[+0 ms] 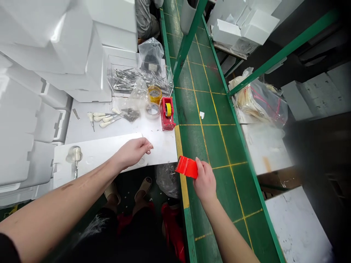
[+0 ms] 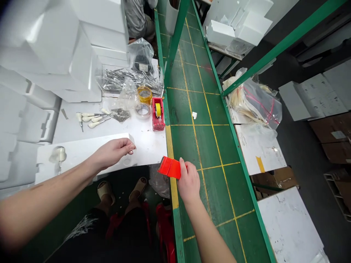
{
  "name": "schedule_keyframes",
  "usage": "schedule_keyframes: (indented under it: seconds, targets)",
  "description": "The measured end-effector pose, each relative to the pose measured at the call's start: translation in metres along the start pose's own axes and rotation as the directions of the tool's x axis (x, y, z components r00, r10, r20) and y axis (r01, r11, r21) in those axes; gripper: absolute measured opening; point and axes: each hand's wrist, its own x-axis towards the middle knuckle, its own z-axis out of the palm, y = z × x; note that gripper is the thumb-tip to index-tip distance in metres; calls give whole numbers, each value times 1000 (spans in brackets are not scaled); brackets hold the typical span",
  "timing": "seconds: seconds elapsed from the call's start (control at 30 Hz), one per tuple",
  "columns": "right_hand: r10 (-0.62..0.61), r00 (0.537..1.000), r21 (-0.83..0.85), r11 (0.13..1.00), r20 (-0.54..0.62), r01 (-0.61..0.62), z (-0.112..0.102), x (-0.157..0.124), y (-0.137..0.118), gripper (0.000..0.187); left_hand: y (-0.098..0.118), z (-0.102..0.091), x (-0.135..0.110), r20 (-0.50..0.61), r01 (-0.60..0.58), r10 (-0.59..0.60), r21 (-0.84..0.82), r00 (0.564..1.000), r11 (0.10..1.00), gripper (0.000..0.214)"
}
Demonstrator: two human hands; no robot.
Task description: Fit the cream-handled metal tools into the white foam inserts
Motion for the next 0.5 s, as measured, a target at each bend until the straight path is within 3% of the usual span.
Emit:
schedule_keyframes:
  seconds: [0.1, 0.23, 0.33, 0.43, 0.5]
  targets:
    - [25, 999, 46, 999, -30, -24, -10, 2, 5, 67, 13, -16, -2, -90, -13, 16, 34, 996, 999, 32]
    - [4, 996, 37, 999, -85, -1, -33, 1, 14, 66, 35, -44, -13, -57, -74, 80, 95, 995, 993, 33]
    - [14, 998, -59, 998, -53, -17, -54, 10, 14, 60, 57, -57, -24, -80, -135, 149, 154, 986, 979, 35]
    - [52, 996, -167, 985, 72, -40, -68, 29, -5, 54, 83, -51, -29, -43, -218, 242, 304, 969, 927, 36]
    - [117, 981, -153, 984, 157, -93, -67, 46, -33, 52, 97, -31, -27, -11, -302, 337, 418, 942, 857, 33]
